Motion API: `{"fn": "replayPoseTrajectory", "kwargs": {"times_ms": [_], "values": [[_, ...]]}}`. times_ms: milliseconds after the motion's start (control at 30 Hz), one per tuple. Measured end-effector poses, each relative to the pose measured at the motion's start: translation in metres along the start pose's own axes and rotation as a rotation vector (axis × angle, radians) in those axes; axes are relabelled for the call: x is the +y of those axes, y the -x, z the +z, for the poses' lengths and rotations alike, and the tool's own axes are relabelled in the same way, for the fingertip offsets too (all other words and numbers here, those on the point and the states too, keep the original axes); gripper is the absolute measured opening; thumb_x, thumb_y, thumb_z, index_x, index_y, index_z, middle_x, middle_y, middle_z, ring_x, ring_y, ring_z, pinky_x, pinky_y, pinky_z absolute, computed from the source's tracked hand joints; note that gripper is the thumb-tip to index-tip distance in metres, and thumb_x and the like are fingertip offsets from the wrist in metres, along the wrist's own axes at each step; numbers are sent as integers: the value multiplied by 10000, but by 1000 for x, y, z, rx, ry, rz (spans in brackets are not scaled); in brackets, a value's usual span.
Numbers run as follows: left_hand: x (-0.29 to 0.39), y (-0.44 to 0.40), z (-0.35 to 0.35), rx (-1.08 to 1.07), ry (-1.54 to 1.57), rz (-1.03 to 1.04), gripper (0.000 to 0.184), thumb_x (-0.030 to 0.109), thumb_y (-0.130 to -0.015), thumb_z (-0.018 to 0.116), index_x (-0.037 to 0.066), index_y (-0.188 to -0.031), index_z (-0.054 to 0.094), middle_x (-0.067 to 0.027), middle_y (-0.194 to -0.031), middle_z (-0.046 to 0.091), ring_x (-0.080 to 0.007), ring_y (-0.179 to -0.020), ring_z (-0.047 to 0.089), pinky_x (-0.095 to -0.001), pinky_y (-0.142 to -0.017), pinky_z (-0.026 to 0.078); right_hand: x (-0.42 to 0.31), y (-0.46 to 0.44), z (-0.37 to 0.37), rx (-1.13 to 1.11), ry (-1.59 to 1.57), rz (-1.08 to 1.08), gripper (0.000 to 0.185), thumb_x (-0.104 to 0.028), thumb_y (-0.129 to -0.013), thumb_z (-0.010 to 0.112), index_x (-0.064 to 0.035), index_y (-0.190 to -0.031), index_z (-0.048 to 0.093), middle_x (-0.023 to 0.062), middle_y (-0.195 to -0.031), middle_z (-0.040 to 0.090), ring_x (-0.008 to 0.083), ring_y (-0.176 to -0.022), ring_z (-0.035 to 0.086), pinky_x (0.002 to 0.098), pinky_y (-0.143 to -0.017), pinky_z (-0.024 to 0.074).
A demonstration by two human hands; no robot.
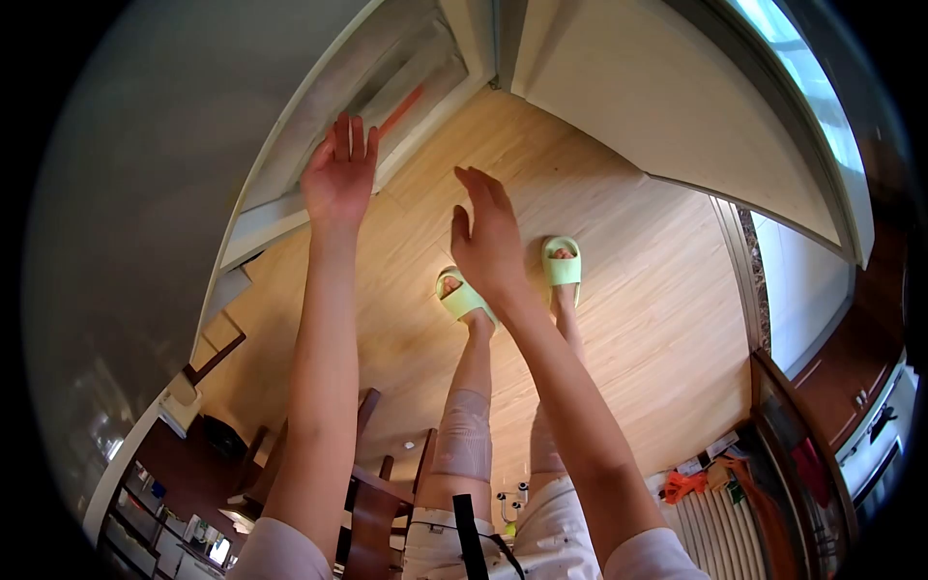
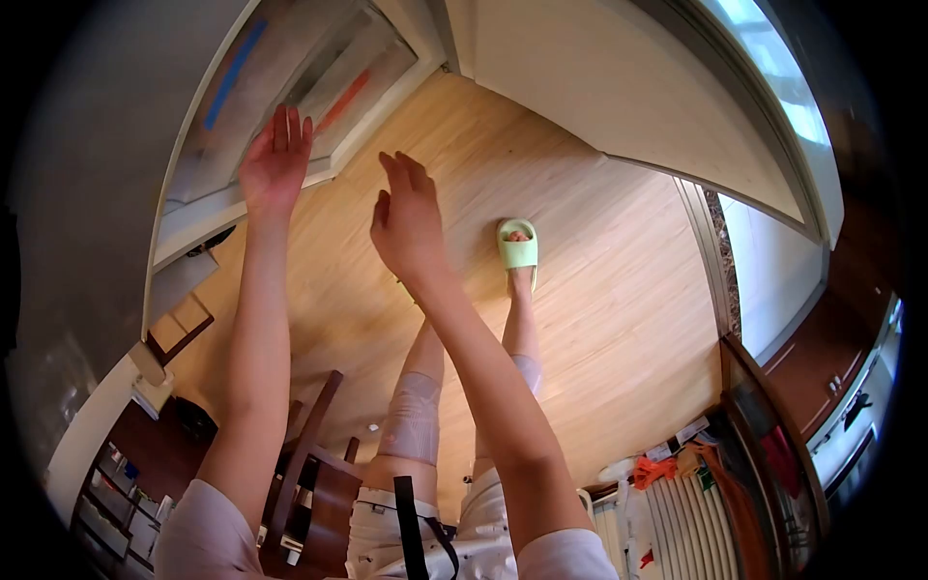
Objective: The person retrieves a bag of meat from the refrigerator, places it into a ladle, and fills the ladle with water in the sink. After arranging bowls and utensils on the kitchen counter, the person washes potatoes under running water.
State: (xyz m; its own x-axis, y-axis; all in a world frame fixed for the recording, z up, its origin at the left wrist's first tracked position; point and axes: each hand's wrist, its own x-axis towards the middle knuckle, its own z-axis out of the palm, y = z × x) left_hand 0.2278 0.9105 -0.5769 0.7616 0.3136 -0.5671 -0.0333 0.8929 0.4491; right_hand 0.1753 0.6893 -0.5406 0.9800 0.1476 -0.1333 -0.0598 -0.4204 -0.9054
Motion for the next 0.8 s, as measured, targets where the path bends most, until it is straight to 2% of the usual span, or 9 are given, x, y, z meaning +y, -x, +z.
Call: {"fn": "replayPoseTrajectory", "kwargs": {"times_ms": [100,200,333,433,467,567,600,700,800], "values": [[-4,0,2,-73,102,28,109,155,-899,692,110,-987,645,-73,-1174,625,-257,-1295,447,-545,-1150,321,-3,-18,11,-70,-94,-26,454,37,-844,550,-5,-1295,517,237,-1304,522,419,-1165,514,457,-976,458],[-21,-1,9,-66,167,110,196,262,-921,683,74,-969,651,-67,-1109,639,-262,-1326,416,-572,-1167,273,-4,-38,8,-125,-114,-57,448,33,-835,557,8,-1281,527,242,-1243,556,418,-1117,545,452,-955,471],[-35,-5,15,-23,168,233,248,360,-915,664,115,-925,628,-43,-1046,638,-271,-1278,470,-595,-1150,302,0,-56,4,-127,-129,-113,435,-17,-856,575,31,-1285,519,263,-1219,572,418,-1097,572,455,-944,480],[-52,5,14,94,121,253,260,391,-933,630,135,-946,593,-44,-1088,604,-280,-1206,529,-584,-1115,376,1,-65,10,-147,-307,54,460,-82,-893,576,47,-1325,484,276,-1264,561,413,-1096,590,455,-937,483],[-61,14,7,104,93,248,269,397,-944,610,130,-952,584,-45,-1084,598,-282,-1185,543,-582,-1108,391,2,-69,13,-141,-324,44,493,-151,-938,551,72,-1362,434,291,-1298,550,363,-1065,633,419,-866,517],[-88,49,-3,151,56,231,276,375,-977,567,103,-1017,544,-57,-1113,571,-297,-1142,570,-542,-1091,436,-9,-72,14,-93,-581,288,504,-200,-968,562,57,-1380,427,182,-1250,605,266,-1051,625,345,-853,518],[-98,61,-6,155,68,239,280,370,-976,571,102,-1047,533,-60,-1125,570,-294,-1142,571,-538,-1094,434,-12,-74,10,-129,-707,397,503,-250,-969,569,88,-1324,454,148,-1158,621,224,-957,619,331,-789,522],[-124,91,-10,180,107,231,312,356,-969,583,96,-1123,507,-64,-1161,571,-284,-1142,575,-522,-1098,434,3,-79,6,-134,-699,632,457,-280,-964,585,61,-1255,497,123,-1075,626,192,-868,606,319,-736,517],[-142,113,-4,219,118,211,339,342,-962,593,86,-1164,501,-68,-1198,572,-274,-1150,575,-506,-1100,437,17,-70,-10,-137,-738,692,384,-309,-985,565,22,-1175,529,128,-1053,639,223,-921,657,332,-775,542]]}}
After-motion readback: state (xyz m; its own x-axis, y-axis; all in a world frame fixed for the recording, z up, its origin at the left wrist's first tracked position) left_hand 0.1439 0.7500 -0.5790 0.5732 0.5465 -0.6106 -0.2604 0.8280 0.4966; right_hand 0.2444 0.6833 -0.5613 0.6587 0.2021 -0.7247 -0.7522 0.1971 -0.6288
